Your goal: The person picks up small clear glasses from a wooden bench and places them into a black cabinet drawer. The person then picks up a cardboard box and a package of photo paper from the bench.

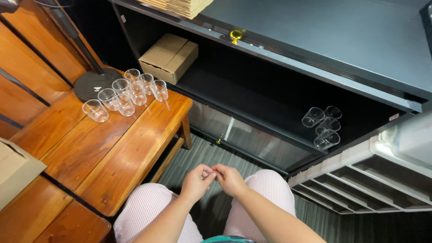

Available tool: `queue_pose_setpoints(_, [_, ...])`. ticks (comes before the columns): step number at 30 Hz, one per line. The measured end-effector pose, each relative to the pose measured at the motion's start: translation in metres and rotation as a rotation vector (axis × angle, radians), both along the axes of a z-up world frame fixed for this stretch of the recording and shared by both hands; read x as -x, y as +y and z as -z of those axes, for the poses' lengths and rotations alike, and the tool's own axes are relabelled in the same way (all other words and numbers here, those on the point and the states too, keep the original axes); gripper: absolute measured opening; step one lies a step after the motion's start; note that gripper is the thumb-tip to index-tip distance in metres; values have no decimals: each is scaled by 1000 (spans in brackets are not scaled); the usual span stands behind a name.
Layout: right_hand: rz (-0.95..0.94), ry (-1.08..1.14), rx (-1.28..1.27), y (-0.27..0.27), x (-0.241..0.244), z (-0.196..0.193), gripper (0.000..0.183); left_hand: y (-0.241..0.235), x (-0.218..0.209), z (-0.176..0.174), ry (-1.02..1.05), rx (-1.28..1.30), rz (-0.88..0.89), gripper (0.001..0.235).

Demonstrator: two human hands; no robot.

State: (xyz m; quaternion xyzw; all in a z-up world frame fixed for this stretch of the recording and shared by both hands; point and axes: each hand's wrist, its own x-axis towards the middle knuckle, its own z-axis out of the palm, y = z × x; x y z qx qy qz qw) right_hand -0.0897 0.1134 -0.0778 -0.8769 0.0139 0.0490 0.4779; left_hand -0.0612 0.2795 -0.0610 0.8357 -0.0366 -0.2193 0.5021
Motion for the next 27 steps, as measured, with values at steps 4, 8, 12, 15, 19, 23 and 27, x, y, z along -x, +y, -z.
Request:
queue_pose_setpoints(4, [-66, 20, 86, 3, -1, 5, 24, 1, -2, 5, -25, -111, -6, 12])
queue_pose_setpoints(8, [-110, 21, 160, 3, -1, 7, 23, 1, -4, 7, -24, -148, 10, 11])
queue_pose_setpoints(12, [-103, 29, 150, 1, -1, 7, 24, 1, -3, -3, -11, -137, 21, 12])
queue_pose_setpoints(15, [-101, 6, 134, 0, -1, 9, 25, 0, -4, 1, -3, -130, 19, 12])
queue_pose_setpoints(19, [-103, -23, 126, -2, -3, 16, 25, -1, -6, 9, -5, -129, -20, 12])
queue_pose_setpoints(23, [-27, 86, 145, 1, -4, 14, 25, 4, -6, 20, -81, -88, -11, 15])
queue_pose_setpoints(27, [-31, 74, 154, 3, -3, 8, 24, 4, -3, 7, -76, -98, -23, 16])
